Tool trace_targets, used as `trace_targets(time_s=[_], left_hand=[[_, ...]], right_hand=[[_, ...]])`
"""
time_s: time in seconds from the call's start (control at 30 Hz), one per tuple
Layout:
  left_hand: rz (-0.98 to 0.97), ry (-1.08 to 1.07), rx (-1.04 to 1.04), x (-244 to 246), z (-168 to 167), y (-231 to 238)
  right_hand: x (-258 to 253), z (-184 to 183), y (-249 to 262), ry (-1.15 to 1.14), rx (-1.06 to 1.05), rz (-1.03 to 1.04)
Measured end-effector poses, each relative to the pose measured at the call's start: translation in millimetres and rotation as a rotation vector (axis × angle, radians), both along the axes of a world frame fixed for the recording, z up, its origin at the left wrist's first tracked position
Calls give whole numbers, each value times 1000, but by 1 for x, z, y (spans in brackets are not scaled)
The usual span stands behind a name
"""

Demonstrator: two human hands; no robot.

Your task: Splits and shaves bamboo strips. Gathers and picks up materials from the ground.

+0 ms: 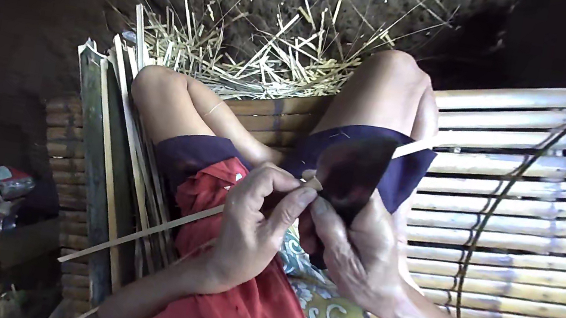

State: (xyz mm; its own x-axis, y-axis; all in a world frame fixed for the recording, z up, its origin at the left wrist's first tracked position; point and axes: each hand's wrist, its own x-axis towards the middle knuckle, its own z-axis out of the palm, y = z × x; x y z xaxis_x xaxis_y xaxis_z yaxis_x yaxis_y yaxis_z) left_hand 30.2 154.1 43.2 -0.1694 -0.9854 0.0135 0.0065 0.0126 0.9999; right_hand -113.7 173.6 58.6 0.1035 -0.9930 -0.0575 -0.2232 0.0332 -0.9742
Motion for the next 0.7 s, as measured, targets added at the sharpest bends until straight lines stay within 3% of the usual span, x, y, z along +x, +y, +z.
trace_targets(time_s=[0.1, 0.37, 0.5, 0.57, 0.63, 0.7], left_hand=[[-15, -21, -65, 2, 0, 0], [-204, 199, 167, 11, 3, -1], [-203, 86, 144, 13, 2, -1], [-318, 91, 220, 19, 4, -8], [-557, 204, 288, 30, 5, -27], [-610, 327, 274, 26, -7, -46]], right_hand=[[-12, 12, -7, -27, 107, 107], [-40, 33, -30, 19, 272, 437], [-52, 38, -46, 66, 454, 575], [-62, 36, -53, 207, 348, 579], [-66, 30, -54, 318, 135, 447], [-65, 25, -52, 290, -36, 312]])
